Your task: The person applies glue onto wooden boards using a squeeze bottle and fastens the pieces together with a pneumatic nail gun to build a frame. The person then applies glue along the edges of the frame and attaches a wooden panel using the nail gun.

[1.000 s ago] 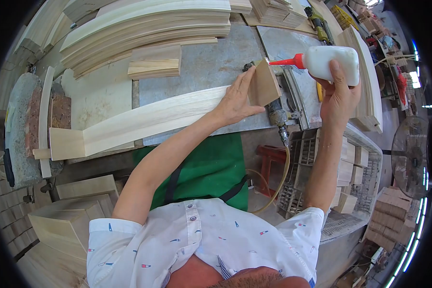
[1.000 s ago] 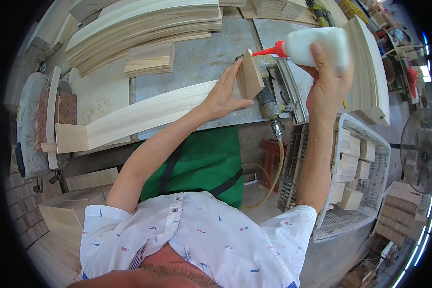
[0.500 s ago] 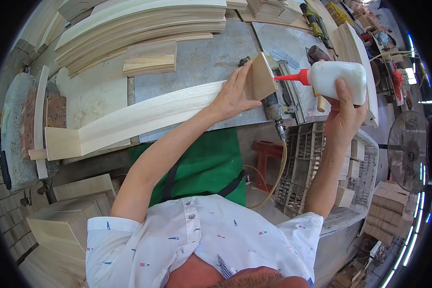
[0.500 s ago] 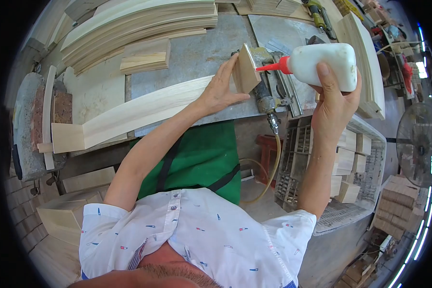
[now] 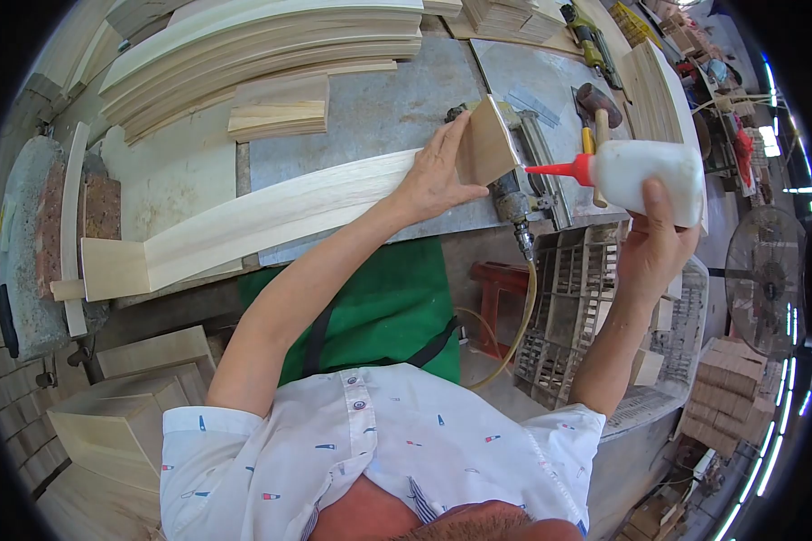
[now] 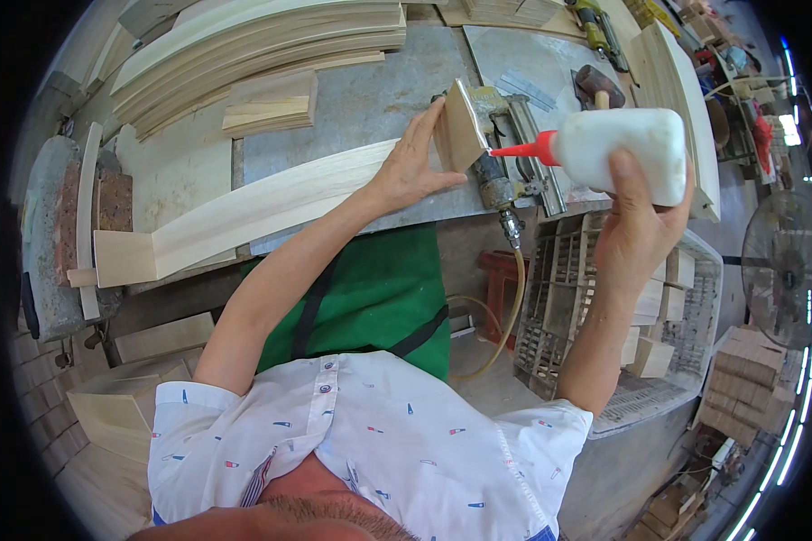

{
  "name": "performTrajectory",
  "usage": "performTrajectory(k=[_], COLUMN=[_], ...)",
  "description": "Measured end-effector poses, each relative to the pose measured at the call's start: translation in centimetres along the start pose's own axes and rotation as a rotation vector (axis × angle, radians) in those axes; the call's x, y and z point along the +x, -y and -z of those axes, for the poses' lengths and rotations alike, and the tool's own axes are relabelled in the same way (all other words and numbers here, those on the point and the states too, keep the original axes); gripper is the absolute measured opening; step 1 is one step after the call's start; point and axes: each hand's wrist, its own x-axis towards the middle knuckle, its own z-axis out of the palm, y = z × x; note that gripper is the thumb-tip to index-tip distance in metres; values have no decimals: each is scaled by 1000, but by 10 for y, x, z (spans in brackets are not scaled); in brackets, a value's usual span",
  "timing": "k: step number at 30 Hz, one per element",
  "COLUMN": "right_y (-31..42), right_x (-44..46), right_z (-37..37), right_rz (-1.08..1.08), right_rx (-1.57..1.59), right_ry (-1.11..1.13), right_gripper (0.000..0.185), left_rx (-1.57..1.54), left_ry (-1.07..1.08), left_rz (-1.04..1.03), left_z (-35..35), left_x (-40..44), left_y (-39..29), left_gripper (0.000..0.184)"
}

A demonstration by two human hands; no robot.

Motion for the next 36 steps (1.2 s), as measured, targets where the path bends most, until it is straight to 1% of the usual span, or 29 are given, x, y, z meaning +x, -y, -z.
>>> performTrajectory(k=[2,5,7,8,10,11,13,14,15,17,19,20,22,23,24,26,29,30,32,33,34,35,36], right_y=[2,5,1,-3,-14,-20,-30,-55,-87,-129,-146,-153,-175,-185,-192,-203,-203,-200,-198,-194,-179,-184,-169], right_x=[10,36,61,75,102,114,127,139,148,161,151,147,147,148,146,147,147,147,153,150,145,146,138], right_z=[5,8,1,-6,-24,-36,-77,-90,-102,-133,-163,-177,-193,-198,-202,-206,-206,-206,-197,-190,-183,-166,-149], right_rz=[-18,-1,25,43,-5,-29,54,178,307,327,410,411,447,469,552,618,655,661,872,894,818,768,531], right_rx=[48,124,122,120,-141,-270,-598,-711,-820,-1209,-1455,-1566,-1638,-1677,-1697,-1655,-1575,-1543,-1145,-971,-920,-841,-747], right_ry=[-25,-25,-30,19,193,280,539,630,717,963,1070,1138,1199,1228,1208,1180,1194,1210,1207,1077,1011,944,956], right_gripper=[46,43,42,43,46,47,55,55,56,50,41,34,29,26,23,22,22,22,34,32,33,32,33], left_rx=[-14,19,59,79,39,-12,-108,-149,-171,-186,-180,-170,-154,-163,-172,-207,-245,-208,-124,-72,-5,81,164], left_ry=[-4,-89,-87,-79,17,61,120,132,95,18,-67,-113,-207,-257,-305,-395,-423,-390,-350,-341,-351,-388,-459], left_rz=[6,-89,-123,-135,-75,-15,110,172,231,354,483,547,675,706,735,801,805,777,730,666,617,572,543], left_z=[2,-1,12,20,43,55,77,87,94,108,119,123,131,133,134,136,136,137,144,146,150,153,159], left_x=[-1,-13,-33,-48,-77,-94,-128,-145,-163,-198,-230,-245,-271,-281,-290,-298,-293,-287,-269,-264,-262,-265,-266], left_y=[-4,5,-1,-5,-16,-22,-34,-38,-39,-41,-41,-42,-41,-39,-37,-34,-31,-32,-35,-31,-27,-23,-23], left_gripper=[110,102,89,83,64,59,51,49,48,46,44,44,43,42,41,38,37,37,37,35,33,30,28])
